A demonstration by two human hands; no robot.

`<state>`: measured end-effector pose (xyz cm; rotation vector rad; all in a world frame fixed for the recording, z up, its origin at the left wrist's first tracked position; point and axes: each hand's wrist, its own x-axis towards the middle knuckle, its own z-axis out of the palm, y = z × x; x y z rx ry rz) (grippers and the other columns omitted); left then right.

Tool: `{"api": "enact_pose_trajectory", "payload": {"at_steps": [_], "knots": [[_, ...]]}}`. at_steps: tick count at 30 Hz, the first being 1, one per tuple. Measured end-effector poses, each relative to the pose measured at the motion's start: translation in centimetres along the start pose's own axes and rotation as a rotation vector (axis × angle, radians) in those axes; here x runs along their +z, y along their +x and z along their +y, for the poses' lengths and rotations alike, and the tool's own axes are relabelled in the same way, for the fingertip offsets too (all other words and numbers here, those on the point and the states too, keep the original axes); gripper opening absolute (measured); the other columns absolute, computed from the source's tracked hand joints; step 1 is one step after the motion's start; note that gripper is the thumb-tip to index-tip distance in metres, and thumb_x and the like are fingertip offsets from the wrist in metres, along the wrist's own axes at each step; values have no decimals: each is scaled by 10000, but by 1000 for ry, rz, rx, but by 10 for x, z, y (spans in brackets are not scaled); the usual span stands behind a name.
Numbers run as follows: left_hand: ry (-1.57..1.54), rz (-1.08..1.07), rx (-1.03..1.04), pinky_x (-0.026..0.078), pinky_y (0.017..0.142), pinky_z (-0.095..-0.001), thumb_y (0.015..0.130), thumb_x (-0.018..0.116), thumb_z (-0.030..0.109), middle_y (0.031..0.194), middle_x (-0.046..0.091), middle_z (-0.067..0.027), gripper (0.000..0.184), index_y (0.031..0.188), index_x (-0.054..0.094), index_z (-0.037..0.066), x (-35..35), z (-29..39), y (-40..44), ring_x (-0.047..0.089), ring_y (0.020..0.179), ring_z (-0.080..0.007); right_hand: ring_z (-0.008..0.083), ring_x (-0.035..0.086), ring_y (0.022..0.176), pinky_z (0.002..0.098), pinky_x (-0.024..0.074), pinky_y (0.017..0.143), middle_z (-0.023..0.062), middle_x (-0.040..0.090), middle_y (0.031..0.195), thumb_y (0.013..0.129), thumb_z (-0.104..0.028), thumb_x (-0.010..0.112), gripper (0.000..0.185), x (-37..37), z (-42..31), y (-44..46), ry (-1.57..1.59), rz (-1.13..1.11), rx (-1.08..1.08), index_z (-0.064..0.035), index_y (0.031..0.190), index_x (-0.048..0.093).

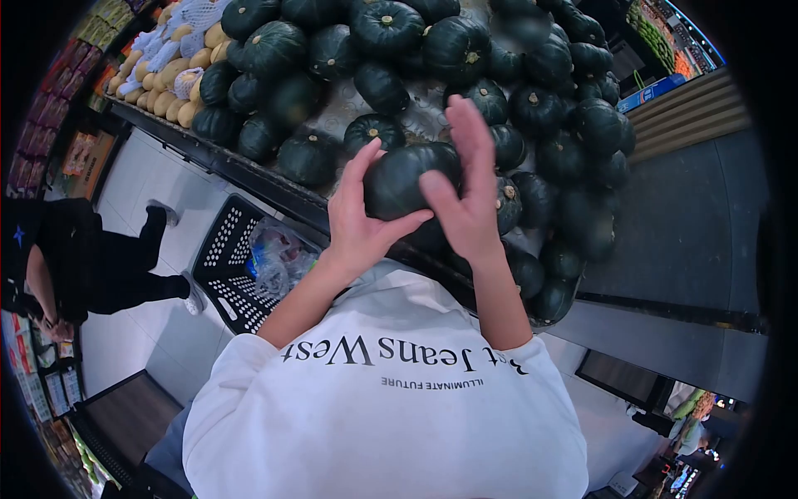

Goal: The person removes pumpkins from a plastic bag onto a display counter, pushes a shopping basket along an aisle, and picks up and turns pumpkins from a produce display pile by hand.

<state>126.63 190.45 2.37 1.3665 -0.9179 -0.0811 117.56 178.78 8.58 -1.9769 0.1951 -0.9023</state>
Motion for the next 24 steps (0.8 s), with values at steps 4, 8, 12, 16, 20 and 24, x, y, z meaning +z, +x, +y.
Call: {"api": "enact_pose_trajectory", "payload": {"at_steps": [4, 8, 12, 16, 20, 24], "knots": [[76, -11, 95, 506, 845, -390, 594, 887, 252, 1115, 600, -182, 917, 1346, 418, 18, -1, -1, 4, 618, 997, -347, 374, 384, 1337, 418, 267, 1119, 221, 420, 1423, 904, -108, 527, 492, -3, 7, 12, -147, 47, 40, 20, 1368, 426], [161, -42, 232, 511, 829, -402, 641, 858, 289, 1101, 606, -180, 870, 1340, 420, 14, -1, -5, 5, 618, 971, -367, 327, 432, 1309, 499, 208, 1137, 136, 519, 1358, 852, -169, 582, 457, 3, -17, 8, -483, -121, -339, -65, 1295, 543], [-248, -125, -48, 375, 1032, -366, 781, 754, 285, 1378, 390, -139, 872, 1431, 244, 6, -3, -8, -2, 442, 1249, -245, 347, 388, 1338, 522, 168, 1142, 113, 507, 1377, 874, -217, 556, 435, -15, -11, 15, -590, -264, -266, -82, 1287, 566], [-534, -35, -282, 400, 1013, -321, 945, 555, 326, 1306, 458, -118, 611, 1425, 289, 58, 1, 4, 9, 495, 1183, -197, 393, 395, 1328, 482, 233, 1123, 213, 459, 1397, 942, -220, 478, 442, -28, 3, 10, -407, -27, -175, 16, 1314, 511], [-814, -27, -524, 395, 1005, -293, 1017, 430, 283, 1316, 469, -80, 417, 1386, 385, 95, 2, 9, 13, 487, 1178, -155, 383, 443, 1290, 491, 270, 1109, 210, 505, 1345, 886, -307, 558, 491, -13, -19, -1, -541, -348, -486, 1, 1268, 561], [-1037, -34, -836, 528, 888, -363, 1021, 315, 436, 1286, 530, -111, 489, 1375, 394, 108, -1, 20, 16, 593, 1092, -213, 369, 349, 1353, 469, 257, 1118, 209, 346, 1464, 835, -219, 591, 627, -13, 7, 8, -457, -53, -171, -5, 1392, 398]]}}
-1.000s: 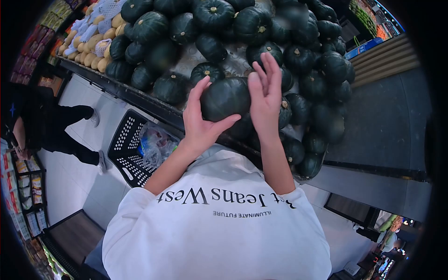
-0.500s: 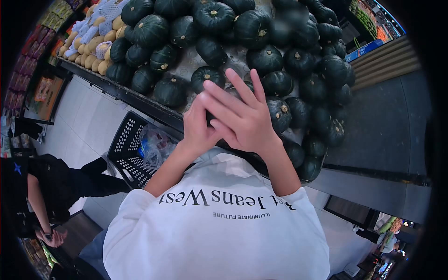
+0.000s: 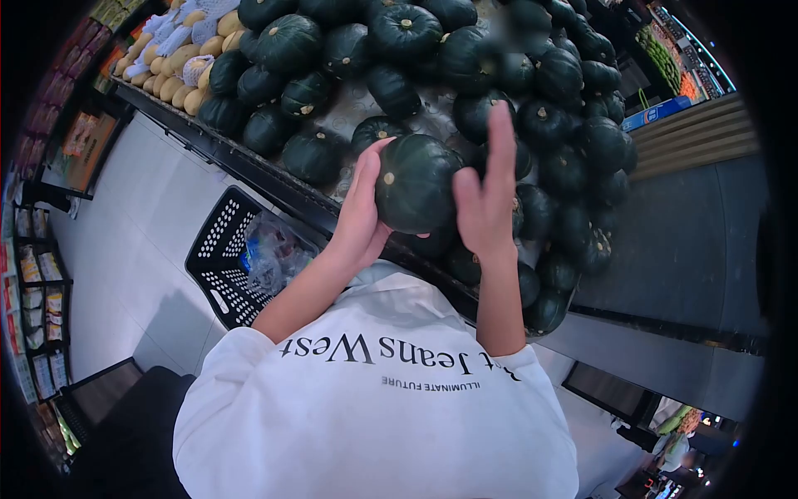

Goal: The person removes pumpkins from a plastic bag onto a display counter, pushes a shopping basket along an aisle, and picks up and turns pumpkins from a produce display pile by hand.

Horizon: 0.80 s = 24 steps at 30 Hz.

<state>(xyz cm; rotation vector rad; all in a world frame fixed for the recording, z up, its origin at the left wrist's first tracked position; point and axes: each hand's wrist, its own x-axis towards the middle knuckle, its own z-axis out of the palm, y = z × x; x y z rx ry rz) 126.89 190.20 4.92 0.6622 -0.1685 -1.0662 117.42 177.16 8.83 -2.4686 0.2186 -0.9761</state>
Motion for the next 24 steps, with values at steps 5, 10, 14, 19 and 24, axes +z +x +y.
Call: {"api": "enact_pose_trajectory", "payload": {"at_steps": [5, 10, 14, 19, 24], "knots": [[-239, 85, -147, 599, 707, -369, 1012, 243, 500, 1252, 567, -128, 560, 1337, 444, 91, 5, 3, -1, 670, 942, -242, 383, 250, 1406, 447, 249, 1126, 216, 210, 1531, 721, -213, 759, 909, 6, 0, -9, 428, -144, -14, -27, 1462, 268], [5, -11, -107, 510, 908, -366, 1017, 204, 488, 1282, 554, -109, 581, 1340, 457, 77, -3, 3, -2, 586, 1118, -221, 328, 382, 1320, 441, 350, 1076, 191, 183, 1523, 549, -339, 905, 1158, 33, -3, -13, 342, -4, -94, -88, 1457, 233], [327, -52, -6, 448, 986, -336, 1004, 214, 527, 1304, 537, -105, 624, 1356, 445, 66, -6, 1, -1, 543, 1179, -202, 297, 420, 1277, 416, 390, 1042, 167, 260, 1469, 601, -305, 865, 1120, 39, -18, -15, 779, 148, 203, -84, 1466, 188], [335, -32, 203, 331, 1075, -372, 959, 332, 561, 1420, 407, -155, 695, 1473, 209, 109, -7, 6, 2, 481, 1253, -258, 262, 438, 1248, 376, 402, 1026, 140, 299, 1416, 679, -232, 801, 1033, 33, -30, -20, 1034, 181, 502, -74, 1476, 164], [290, -233, 267, 242, 1125, -394, 862, 489, 606, 1431, 371, -140, 880, 1503, 142, 114, -4, -5, 0, 361, 1345, -273, 242, 430, 1234, 357, 382, 1025, 144, 401, 1340, 814, -236, 699, 872, 32, -36, -23, 859, 107, 465, -64, 1482, 164]]}}
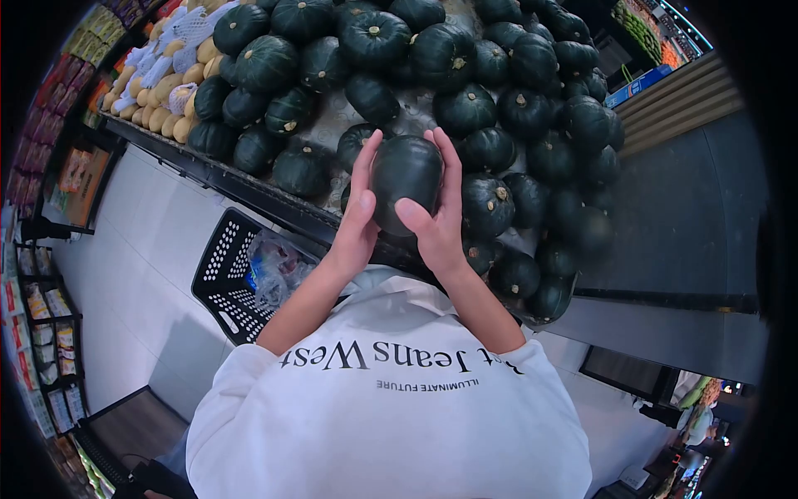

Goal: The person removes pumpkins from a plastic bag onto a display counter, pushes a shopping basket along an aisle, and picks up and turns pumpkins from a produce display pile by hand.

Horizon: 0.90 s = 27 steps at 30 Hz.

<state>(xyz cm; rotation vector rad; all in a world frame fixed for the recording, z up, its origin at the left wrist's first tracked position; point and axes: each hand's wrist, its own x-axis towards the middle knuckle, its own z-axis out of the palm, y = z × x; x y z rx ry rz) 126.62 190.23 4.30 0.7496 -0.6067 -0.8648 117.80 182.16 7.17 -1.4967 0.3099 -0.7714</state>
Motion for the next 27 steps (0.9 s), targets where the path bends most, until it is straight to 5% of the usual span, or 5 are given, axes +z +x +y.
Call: {"api": "enact_pose_trajectory", "payload": {"at_steps": [8, 13, 18, 24, 27], "knots": [[-397, 138, -100, 338, 1089, -397, 930, 466, 481, 1435, 374, -132, 687, 1477, 243, 131, 3, -10, -3, 412, 1304, -262, 484, 93, 1413, 538, 104, 1129, 316, 22, 1531, 904, -331, 554, 766, 5, -2, -9, -672, -88, -144, -31, 1499, 175], [-647, 29, -205, 366, 1064, -407, 933, 378, 569, 1401, 451, -111, 628, 1400, 407, 151, 1, -14, -11, 454, 1277, -245, 423, 318, 1355, 574, 179, 1114, 200, 392, 1448, 778, -357, 672, 605, 15, -17, 5, -1020, -271, -887, -105, 1314, 543], [-746, 135, -355, 413, 1011, -402, 920, 375, 564, 1326, 520, -83, 616, 1354, 454, 135, -6, 0, -5, 511, 1210, -229, 405, 354, 1337, 568, 211, 1105, 203, 401, 1441, 788, -303, 678, 606, 0, -15, 17, -958, -125, -433, -91, 1334, 523], [-706, 257, -296, 391, 1031, -412, 943, 354, 546, 1309, 530, -91, 591, 1330, 477, 117, -20, -22, -10, 513, 1197, -258, 432, 328, 1349, 595, 168, 1108, 204, 415, 1430, 786, -344, 664, 618, 3, 0, -3, -1146, -277, -823, -62, 1318, 527], [-878, -50, -283, 362, 1060, -431, 941, 339, 560, 1349, 512, -112, 647, 1361, 455, 82, -3, -13, -9, 483, 1246, -273, 431, 305, 1367, 591, 157, 1112, 222, 406, 1432, 796, -356, 660, 633, -15, -17, 2, -834, 4, -517, -43, 1326, 515]]}}
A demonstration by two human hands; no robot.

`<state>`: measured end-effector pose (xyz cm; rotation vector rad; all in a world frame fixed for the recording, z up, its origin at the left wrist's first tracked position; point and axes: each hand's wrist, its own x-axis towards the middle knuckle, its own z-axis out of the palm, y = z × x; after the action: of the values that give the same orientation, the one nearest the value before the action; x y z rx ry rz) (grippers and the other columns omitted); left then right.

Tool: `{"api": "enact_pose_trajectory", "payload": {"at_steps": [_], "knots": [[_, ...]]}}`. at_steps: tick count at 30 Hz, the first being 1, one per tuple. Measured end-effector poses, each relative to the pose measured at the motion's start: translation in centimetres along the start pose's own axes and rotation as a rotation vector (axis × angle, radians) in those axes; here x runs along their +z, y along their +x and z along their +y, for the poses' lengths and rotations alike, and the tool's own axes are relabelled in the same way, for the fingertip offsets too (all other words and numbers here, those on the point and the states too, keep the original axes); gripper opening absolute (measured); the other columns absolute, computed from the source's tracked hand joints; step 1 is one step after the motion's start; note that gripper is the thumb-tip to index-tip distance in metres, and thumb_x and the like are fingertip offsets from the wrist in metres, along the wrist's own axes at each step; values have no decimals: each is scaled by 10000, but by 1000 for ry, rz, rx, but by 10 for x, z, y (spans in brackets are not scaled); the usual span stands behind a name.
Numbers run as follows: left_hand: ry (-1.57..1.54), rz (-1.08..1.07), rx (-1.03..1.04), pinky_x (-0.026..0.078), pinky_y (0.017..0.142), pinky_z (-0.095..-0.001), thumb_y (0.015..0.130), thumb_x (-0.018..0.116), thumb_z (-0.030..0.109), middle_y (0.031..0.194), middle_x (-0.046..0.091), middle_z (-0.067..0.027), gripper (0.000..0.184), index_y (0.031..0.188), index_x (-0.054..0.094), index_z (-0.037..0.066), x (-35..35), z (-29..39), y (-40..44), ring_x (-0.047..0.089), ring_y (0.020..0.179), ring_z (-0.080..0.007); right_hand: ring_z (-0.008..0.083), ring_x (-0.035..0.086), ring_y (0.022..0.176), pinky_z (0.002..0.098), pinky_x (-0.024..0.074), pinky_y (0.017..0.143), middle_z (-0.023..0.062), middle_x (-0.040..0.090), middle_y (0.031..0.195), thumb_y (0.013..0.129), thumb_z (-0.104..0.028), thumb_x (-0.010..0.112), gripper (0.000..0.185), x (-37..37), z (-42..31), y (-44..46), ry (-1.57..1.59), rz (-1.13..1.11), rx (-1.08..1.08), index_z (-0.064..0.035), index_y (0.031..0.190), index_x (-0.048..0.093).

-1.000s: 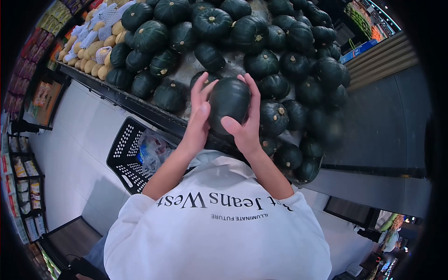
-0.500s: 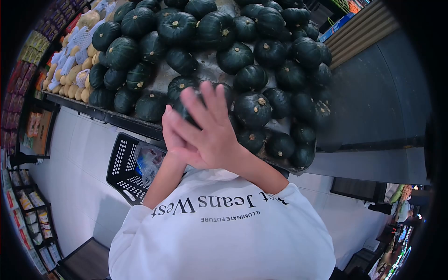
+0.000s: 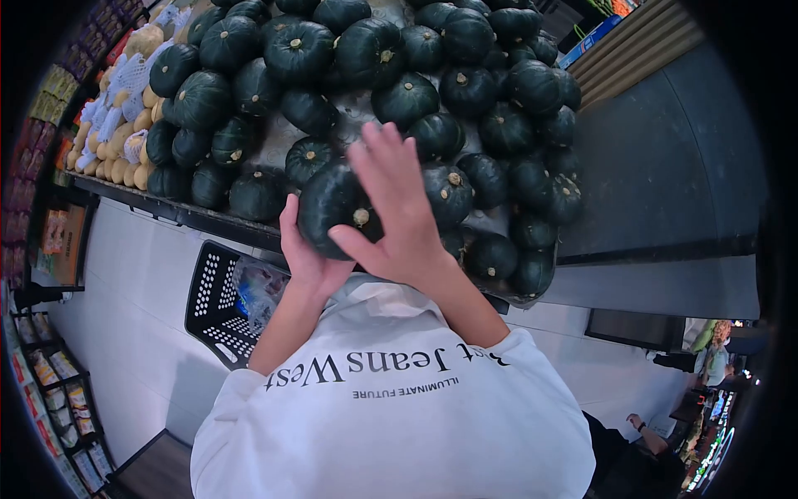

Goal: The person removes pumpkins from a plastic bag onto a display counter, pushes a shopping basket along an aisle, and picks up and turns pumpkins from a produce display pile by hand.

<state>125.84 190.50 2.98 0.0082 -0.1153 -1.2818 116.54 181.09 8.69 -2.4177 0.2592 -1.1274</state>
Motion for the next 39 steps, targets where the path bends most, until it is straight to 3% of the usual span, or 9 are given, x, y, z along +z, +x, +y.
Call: {"api": "enact_pose_trajectory", "payload": {"at_steps": [1, 4, 9, 14, 18, 24, 28, 34, 39], "knots": [[145, 133, -11, 355, 1054, -424, 932, 366, 553, 1376, 497, -53, 613, 1381, 440, 143, 11, -3, 0, 459, 1263, -260, 433, 301, 1375, 551, 155, 1128, 242, 371, 1455, 839, -379, 635, 721, -10, 3, 0, -92, 6, -97, 23, 1389, 399], [-204, -74, -94, 392, 1037, -424, 943, 356, 560, 1333, 520, -104, 640, 1342, 465, 72, 3, -8, 7, 504, 1220, -264, 410, 368, 1344, 557, 163, 1129, 224, 466, 1386, 841, -403, 622, 561, -12, -3, -8, -206, -83, -362, -95, 1302, 541], [160, 228, -81, 330, 1072, -466, 901, 399, 614, 1382, 481, -81, 666, 1364, 458, 139, 25, -7, 6, 441, 1280, -265, 471, 290, 1362, 567, 170, 1115, 240, 338, 1472, 819, -330, 646, 651, -19, 12, 0, -94, -55, -4, -28, 1368, 471], [77, 274, -40, 357, 1062, -444, 903, 360, 643, 1377, 485, -96, 726, 1374, 434, 95, -2, -4, 2, 474, 1254, -283, 400, 380, 1334, 551, 171, 1131, 205, 447, 1407, 805, -437, 639, 657, 11, 1, -8, -285, -262, -486, -43, 1317, 520], [204, 323, 79, 336, 1081, -425, 931, 317, 624, 1375, 488, -81, 672, 1372, 448, 134, 24, 1, -1, 445, 1284, -253, 435, 313, 1361, 563, 180, 1115, 215, 367, 1462, 848, -333, 607, 670, 7, 16, -1, 253, -177, 250, -11, 1400, 407], [176, 184, 134, 372, 1060, -377, 1009, 277, 460, 1378, 480, -86, 533, 1417, 386, 135, 10, -9, 5, 484, 1238, -224, 444, 296, 1367, 568, 155, 1120, 262, 350, 1453, 774, -397, 680, 766, 26, 13, -22, -238, -87, -318, -16, 1387, 423], [615, 228, 375, 315, 1104, -382, 1032, 293, 330, 1463, 376, -107, 482, 1450, 317, 92, 15, -14, 6, 400, 1317, -240, 305, 374, 1325, 390, 336, 1076, 171, 335, 1451, 775, -375, 717, 939, 21, 6, -17, 880, -28, 578, -49, 1488, 199], [1066, -116, 487, 135, 1169, -405, 971, 379, 496, 1541, 220, -181, 721, 1461, 247, -16, 9, 9, 4, 200, 1435, -277, 252, 457, 1255, 380, 378, 1060, 120, 416, 1385, 821, -331, 614, 770, 8, -3, -17, 1284, 136, 722, -119, 1468, 255], [2030, -568, 813, 275, 1105, -476, 901, 458, 534, 1417, 412, -228, 711, 1353, 451, -15, 22, 34, 14, 397, 1313, -372, 228, 491, 1228, 396, 401, 1042, 89, 465, 1350, 892, -354, 502, 608, 9, -8, -27, 1686, 110, 1032, -122, 1425, 327]]}}
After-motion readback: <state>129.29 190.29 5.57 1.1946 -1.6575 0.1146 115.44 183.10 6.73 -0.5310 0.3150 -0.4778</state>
